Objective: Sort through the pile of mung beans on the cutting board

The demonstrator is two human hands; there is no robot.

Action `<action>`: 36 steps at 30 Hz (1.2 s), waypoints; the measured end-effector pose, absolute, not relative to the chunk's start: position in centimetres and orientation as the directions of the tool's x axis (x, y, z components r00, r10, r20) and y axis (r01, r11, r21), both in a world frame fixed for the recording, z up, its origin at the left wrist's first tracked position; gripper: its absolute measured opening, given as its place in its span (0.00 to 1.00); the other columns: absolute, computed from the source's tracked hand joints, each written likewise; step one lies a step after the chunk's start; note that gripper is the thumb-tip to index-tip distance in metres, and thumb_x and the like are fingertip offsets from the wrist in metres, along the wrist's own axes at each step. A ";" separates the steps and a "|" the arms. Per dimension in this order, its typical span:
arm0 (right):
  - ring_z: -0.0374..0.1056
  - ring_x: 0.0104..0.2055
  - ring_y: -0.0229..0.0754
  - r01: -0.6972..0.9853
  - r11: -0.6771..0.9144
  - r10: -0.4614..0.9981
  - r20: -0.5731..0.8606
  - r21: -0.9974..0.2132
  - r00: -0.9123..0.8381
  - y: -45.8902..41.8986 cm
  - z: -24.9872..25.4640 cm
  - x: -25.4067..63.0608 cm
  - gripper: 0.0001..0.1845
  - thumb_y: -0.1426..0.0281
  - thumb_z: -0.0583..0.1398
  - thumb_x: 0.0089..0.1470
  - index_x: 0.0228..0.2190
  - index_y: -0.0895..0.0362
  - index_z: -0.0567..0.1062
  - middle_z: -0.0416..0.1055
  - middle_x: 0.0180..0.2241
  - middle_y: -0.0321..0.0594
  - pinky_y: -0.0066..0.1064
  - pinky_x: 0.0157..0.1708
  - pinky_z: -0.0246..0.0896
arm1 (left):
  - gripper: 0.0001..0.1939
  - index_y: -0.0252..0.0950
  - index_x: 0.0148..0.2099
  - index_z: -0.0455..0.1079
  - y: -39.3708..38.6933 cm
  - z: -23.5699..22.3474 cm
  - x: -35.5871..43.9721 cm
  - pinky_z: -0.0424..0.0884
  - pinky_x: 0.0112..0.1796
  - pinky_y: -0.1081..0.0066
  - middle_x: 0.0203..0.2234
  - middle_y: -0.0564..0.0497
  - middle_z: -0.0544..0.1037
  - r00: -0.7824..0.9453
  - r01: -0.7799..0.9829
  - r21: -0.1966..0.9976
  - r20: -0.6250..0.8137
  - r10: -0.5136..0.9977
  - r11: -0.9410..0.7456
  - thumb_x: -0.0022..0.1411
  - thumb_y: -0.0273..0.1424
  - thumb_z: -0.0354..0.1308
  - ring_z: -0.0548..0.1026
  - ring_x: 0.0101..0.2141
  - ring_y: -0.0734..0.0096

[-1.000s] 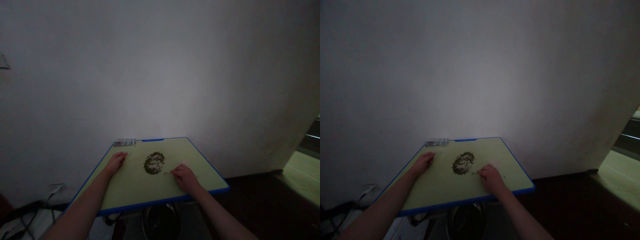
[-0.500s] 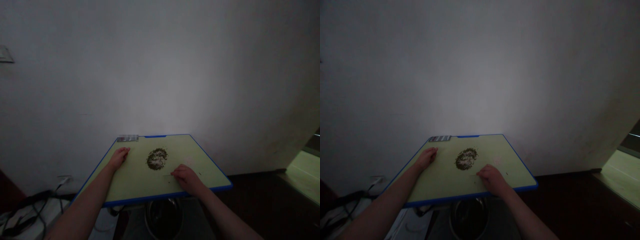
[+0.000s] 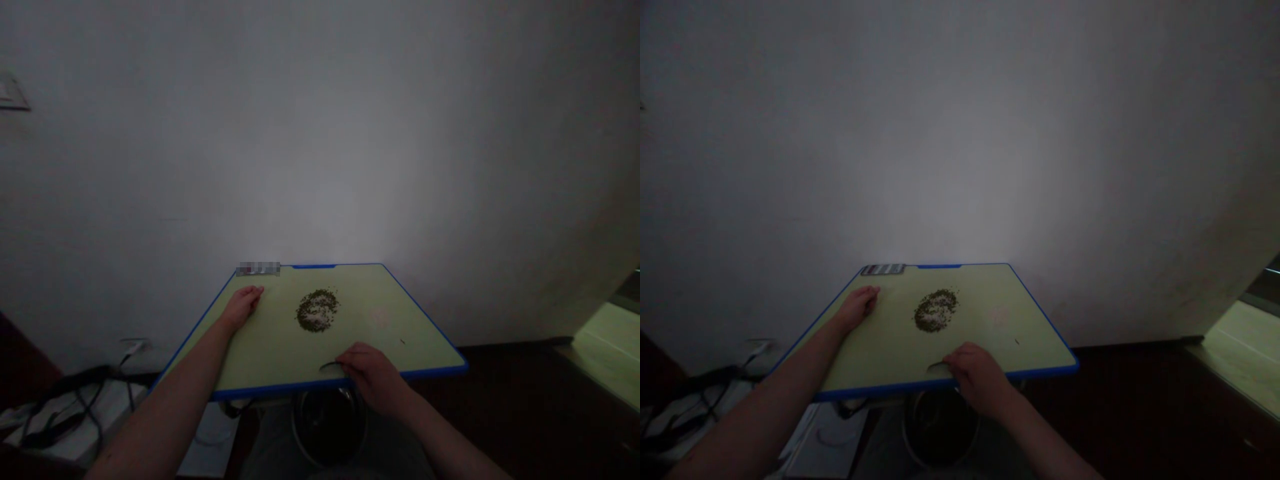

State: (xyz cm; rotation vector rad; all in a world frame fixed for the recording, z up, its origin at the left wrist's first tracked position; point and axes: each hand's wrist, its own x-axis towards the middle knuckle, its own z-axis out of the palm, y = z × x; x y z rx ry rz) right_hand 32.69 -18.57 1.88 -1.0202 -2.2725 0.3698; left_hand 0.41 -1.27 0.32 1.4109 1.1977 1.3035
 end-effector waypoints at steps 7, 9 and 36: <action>0.64 0.39 0.40 0.659 0.502 0.864 0.351 -0.560 -0.360 -17.4 1.8 32.1 0.15 0.72 0.52 0.50 0.39 0.56 0.73 0.71 0.36 0.42 0.32 0.41 0.56 | 0.17 0.35 0.19 0.55 -1.4 0.7 0.5 0.46 0.14 0.77 0.11 0.60 0.56 0.008 0.098 0.983 0.157 0.988 -0.157 0.47 0.42 0.55 0.53 0.12 0.83; 0.65 0.40 0.41 0.666 0.458 0.889 0.303 -0.589 -0.344 -16.6 1.8 32.2 0.15 0.71 0.52 0.49 0.39 0.56 0.73 0.72 0.37 0.42 0.32 0.41 0.56 | 0.17 0.35 0.20 0.55 -1.5 0.8 0.6 0.46 0.14 0.77 0.11 0.60 0.56 0.011 0.079 0.986 0.143 0.990 -0.144 0.46 0.42 0.55 0.53 0.12 0.84; 0.59 0.22 0.34 0.558 0.183 0.981 0.190 -0.810 -0.045 -15.1 0.3 35.4 0.19 0.68 0.54 0.45 0.41 0.61 0.70 0.65 0.21 0.34 0.25 0.21 0.53 | 0.18 0.35 0.20 0.56 -1.2 0.4 0.4 0.46 0.14 0.76 0.11 0.60 0.56 0.038 0.110 0.980 0.165 0.985 -0.169 0.47 0.43 0.54 0.53 0.12 0.83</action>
